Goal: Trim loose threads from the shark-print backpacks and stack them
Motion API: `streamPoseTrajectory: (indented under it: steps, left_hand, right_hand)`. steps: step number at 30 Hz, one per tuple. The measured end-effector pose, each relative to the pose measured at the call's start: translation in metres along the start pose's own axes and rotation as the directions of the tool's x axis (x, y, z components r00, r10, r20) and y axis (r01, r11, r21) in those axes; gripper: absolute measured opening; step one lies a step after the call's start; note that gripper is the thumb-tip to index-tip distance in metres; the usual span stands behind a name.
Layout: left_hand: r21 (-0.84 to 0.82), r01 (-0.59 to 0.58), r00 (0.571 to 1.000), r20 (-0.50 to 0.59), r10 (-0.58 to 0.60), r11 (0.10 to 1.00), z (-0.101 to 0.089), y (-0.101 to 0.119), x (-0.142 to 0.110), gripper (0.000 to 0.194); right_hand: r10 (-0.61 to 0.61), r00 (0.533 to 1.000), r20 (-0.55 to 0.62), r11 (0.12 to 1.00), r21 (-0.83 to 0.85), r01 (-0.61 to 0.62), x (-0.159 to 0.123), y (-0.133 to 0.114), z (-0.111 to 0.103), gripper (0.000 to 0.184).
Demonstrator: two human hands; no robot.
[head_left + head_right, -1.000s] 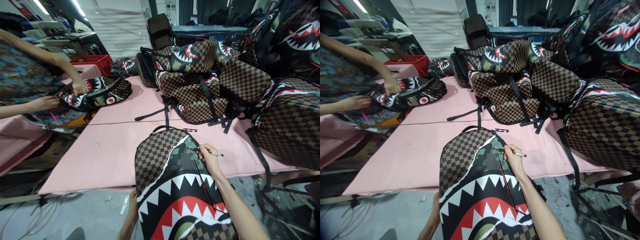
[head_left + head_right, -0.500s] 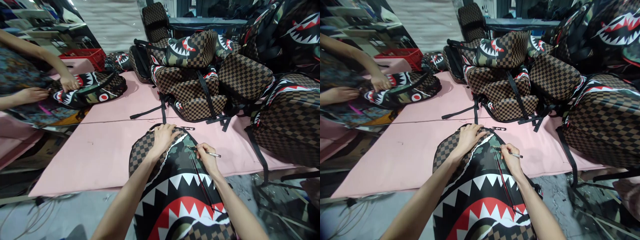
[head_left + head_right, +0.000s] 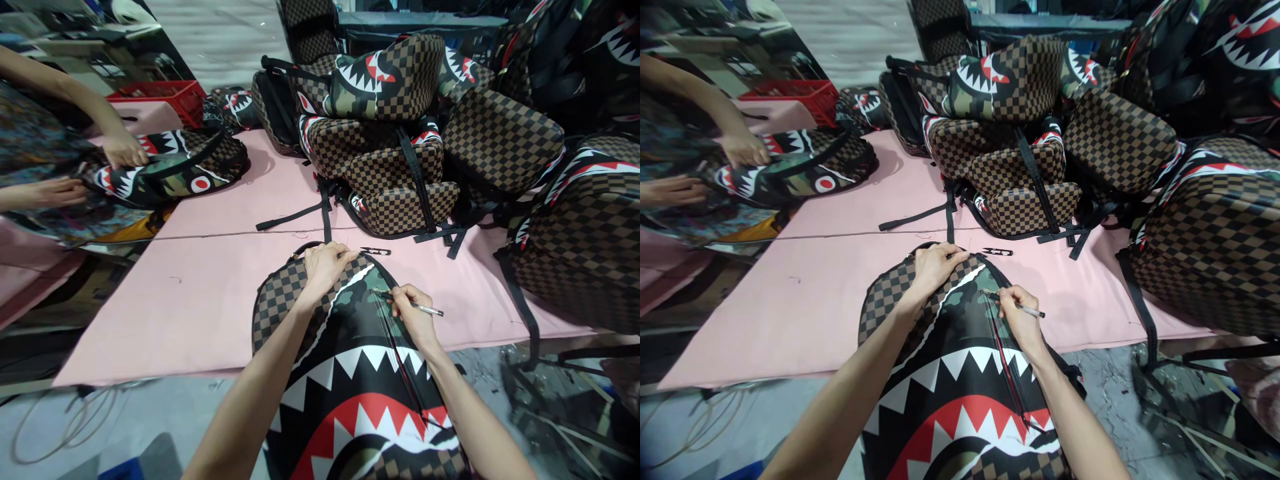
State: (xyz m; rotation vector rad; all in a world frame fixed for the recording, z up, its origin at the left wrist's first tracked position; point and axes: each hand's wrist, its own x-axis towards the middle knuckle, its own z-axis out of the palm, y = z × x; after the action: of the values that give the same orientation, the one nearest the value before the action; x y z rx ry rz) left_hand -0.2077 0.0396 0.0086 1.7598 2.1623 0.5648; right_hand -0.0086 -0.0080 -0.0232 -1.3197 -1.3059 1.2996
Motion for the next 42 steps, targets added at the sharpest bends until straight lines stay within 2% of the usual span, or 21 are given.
streamPoseTrajectory:
  steps: [14, 24, 30, 42]
  left_hand:
    - [-0.006, -0.012, 1.0, -0.008, 0.012, 1.0, 0.0, -0.003, 0.001, 0.031]
    - [-0.022, 0.088, 0.995, 0.047, -0.087, 0.996, 0.0, -0.002, 0.001, 0.034]
    - [-0.022, 0.092, 0.994, 0.063, -0.091, 0.995, 0.0, -0.005, 0.005, 0.034]
    - [-0.019, 0.124, 0.989, 0.082, -0.122, 0.992, -0.001, -0.005, 0.005, 0.036]
  right_hand:
    - [-0.044, 0.999, -0.017, 0.996, -0.082, 0.043, 0.0, 0.006, 0.002, 0.032]
    - [0.058, 0.993, 0.104, 0.998, -0.028, -0.056, 0.013, 0.017, 0.013, 0.034]
    - [0.029, 0.999, 0.019, 0.999, 0.035, -0.03, 0.004, 0.011, 0.005, 0.033]
    - [0.057, 0.997, 0.05, 0.998, 0.035, -0.059, 0.003, 0.007, 0.007, 0.034]
